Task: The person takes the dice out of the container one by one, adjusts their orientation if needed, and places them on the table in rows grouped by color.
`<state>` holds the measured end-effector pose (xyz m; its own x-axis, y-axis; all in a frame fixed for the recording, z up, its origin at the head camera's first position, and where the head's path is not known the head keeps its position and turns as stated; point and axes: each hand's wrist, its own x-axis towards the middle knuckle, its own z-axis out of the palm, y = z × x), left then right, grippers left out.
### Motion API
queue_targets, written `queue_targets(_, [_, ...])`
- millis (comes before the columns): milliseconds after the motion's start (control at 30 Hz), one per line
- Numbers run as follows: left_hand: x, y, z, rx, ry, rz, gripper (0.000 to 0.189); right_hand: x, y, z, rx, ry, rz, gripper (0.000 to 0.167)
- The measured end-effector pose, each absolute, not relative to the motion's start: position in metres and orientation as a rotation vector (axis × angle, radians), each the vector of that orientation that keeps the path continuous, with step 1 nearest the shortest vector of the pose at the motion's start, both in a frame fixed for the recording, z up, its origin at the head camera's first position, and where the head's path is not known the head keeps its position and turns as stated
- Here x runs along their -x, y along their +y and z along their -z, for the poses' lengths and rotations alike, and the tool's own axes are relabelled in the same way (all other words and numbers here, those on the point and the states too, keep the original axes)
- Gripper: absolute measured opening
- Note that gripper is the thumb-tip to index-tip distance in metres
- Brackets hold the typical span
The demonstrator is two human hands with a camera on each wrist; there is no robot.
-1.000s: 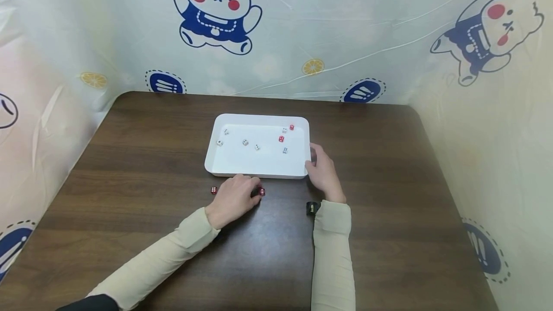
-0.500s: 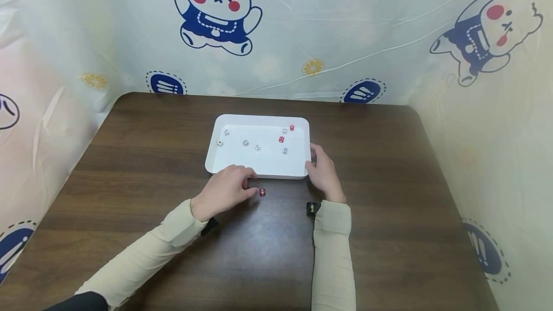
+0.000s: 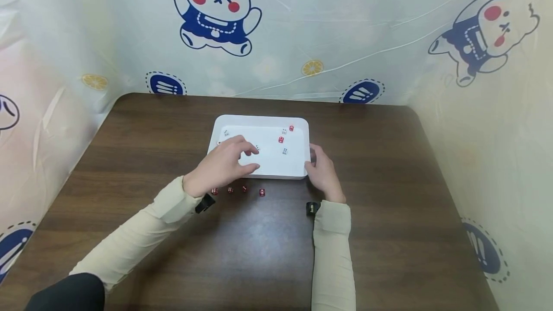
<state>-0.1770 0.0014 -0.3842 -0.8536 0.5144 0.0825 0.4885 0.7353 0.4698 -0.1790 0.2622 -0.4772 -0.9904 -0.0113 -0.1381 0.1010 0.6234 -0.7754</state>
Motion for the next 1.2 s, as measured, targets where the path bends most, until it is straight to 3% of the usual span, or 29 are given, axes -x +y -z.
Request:
queue_targets(367, [0.222,0.012,0.367,-0.854,2.742,-0.885,0.029,0.179,0.261,0.475,-0.074,2.706,1.299,0.052])
queue_targets(633, [0.253,0.025,0.391,-0.663,2.658,-1.054,0.032,0.178,0.262,0.476,-0.078,2.71,1.3,0.051])
queue_targets(1200, [0.284,0.054,0.432,-0.554,2.685,-0.793,0.032,0.179,0.262,0.477,-0.071,2.717,1.311,0.052])
